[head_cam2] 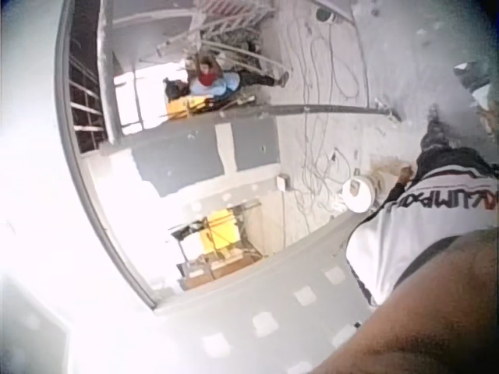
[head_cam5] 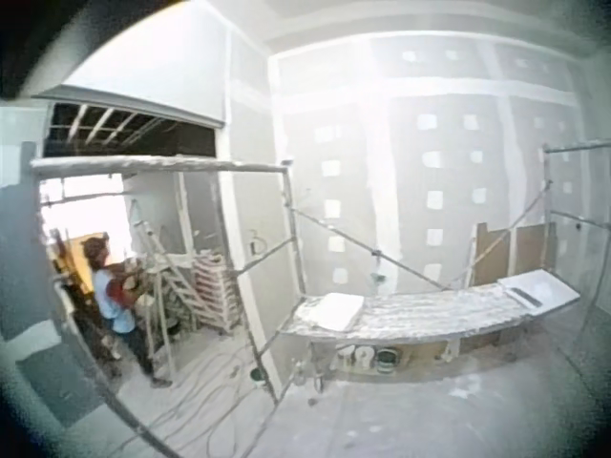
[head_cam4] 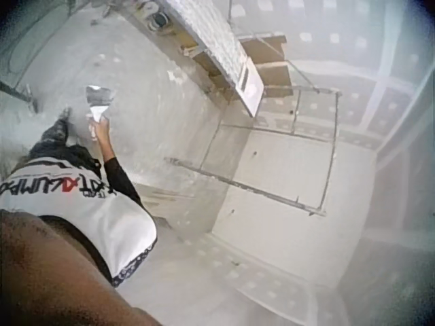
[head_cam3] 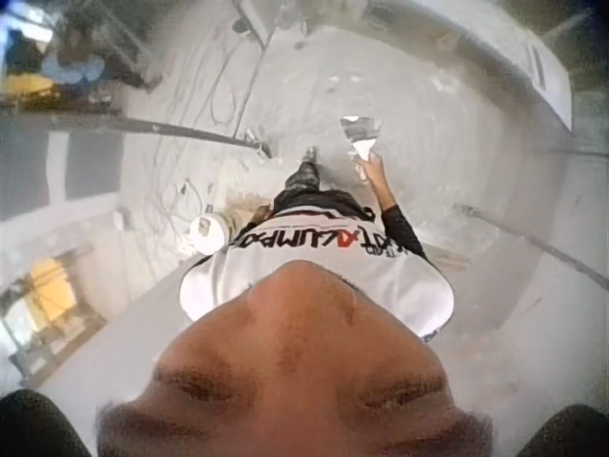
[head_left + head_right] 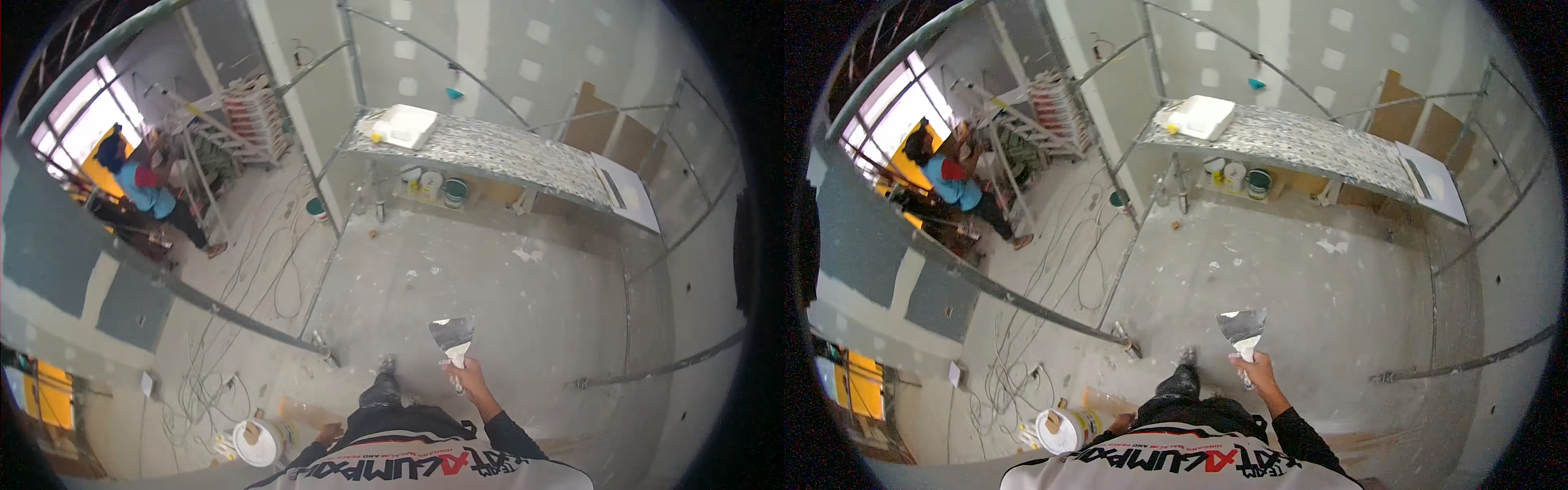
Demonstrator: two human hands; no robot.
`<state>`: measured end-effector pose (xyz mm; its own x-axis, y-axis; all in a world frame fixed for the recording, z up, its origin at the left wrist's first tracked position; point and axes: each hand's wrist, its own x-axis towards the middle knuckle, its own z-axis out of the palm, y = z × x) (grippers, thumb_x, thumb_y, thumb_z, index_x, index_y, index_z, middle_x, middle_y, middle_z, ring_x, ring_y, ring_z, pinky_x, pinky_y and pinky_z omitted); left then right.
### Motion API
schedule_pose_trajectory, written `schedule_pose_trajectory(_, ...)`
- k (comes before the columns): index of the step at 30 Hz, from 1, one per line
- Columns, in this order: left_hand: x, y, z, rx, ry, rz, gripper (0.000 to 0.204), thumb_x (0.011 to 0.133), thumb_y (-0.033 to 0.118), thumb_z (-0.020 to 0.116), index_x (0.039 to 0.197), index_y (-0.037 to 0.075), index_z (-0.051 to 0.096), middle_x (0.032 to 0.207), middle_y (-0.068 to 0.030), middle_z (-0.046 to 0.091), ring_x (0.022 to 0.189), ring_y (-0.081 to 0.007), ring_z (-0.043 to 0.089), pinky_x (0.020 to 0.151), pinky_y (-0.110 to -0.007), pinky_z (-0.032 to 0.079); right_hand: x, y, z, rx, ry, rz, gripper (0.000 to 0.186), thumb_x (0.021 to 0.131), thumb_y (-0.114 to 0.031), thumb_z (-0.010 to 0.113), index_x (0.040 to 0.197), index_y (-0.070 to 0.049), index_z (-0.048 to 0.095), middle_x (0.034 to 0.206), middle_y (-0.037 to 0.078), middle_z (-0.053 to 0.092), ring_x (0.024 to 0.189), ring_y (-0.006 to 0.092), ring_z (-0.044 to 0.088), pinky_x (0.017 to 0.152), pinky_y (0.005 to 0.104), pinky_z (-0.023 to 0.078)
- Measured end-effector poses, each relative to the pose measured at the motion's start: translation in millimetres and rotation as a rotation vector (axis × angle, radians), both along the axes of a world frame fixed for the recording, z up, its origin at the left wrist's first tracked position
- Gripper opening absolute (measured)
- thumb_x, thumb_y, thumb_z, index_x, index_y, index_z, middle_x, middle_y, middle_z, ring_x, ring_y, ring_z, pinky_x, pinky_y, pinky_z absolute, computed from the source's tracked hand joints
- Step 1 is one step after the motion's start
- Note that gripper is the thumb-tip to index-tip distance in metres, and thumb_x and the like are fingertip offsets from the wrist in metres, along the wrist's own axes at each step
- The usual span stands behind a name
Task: The person mixes and applies plaster to a wall using a spatula and a broad knife, first collecting the compound from a bucket and then smoothing it onto a corner seam.
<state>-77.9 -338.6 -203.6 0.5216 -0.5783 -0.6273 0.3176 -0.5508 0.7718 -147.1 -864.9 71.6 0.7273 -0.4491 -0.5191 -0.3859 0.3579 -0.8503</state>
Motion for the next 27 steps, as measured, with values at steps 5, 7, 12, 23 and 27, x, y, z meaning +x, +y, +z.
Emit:
schedule_pose_trajectory(5,85.9,-68.1,-18.3,0.288,0.307,-0.015,0.036,0.09,0.03,0.065,0.118,0.008,0.058,0.097,-0.0099,0.067,0.087,-0.0265,0.065,0.076,-0.043,0.052,4.0,-18.4,10.6,0.037,-0.014,-0.173,0.018,0.081,-0.015,0.077,0.09,-0.002,0.068,0.066,-0.001,0.059,0.052,0.0072,0.052,0.047,0.0236,0.038)
schedule_pose_trajectory(7,131.0,-86.2,-37.3,-0.089,-0.297,-0.402,0.044,0.08,0.028,0.07,0.118,0.008,0.059,0.091,-0.011,0.067,0.086,-0.0305,0.065,0.073,-0.043,0.052,10.2,-28.2,-0.4,0.067,-0.049,-0.248,0.019,0.08,-0.015,0.078,0.087,-0.003,0.066,0.067,-0.001,0.059,0.053,0.0078,0.053,0.048,0.0233,0.039)
schedule_pose_trajectory(12,247.6,-201.9,-26.9,0.134,-1.081,-0.91,0.034,0.076,0.035,0.07,0.091,0.006,0.064,0.08,-0.0111,0.065,0.075,-0.029,0.065,0.066,-0.042,0.05,36.5,-62.8,1.4,0.13,-0.057,-0.401,0.016,0.08,-0.011,0.076,0.089,-0.005,0.065,0.07,-0.002,0.058,0.053,0.0085,0.052,0.049,0.0246,0.04)
schedule_pose_trajectory(23,515.1,-589.6,167.6,-0.42,-0.165,0.192,0.048,0.097,0.037,0.055,0.127,-0.001,0.054,0.119,-0.0095,0.064,0.106,-0.0185,0.06,0.09,-0.035,0.049,81.5,-159.5,11.6,0.114,-0.125,-0.764,0.02,0.078,-0.005,0.074,0.093,-0.002,0.061,0.071,0.003,0.06,0.053,0.0129,0.056,0.046,0.0271,0.041)
schedule_pose_trajectory(27,630.3,-705.2,222.4,-0.453,-0.558,0.364,0.034,0.099,0.036,0.055,0.113,0.005,0.057,0.105,-0.007,0.059,0.095,-0.0209,0.058,0.075,-0.032,0.048,84.3,-209.5,8.4,0.133,-0.138,-0.741,0.021,0.08,-0.005,0.074,0.095,-0.001,0.061,0.074,0.003,0.061,0.056,0.014,0.056,0.052,0.0266,0.043)
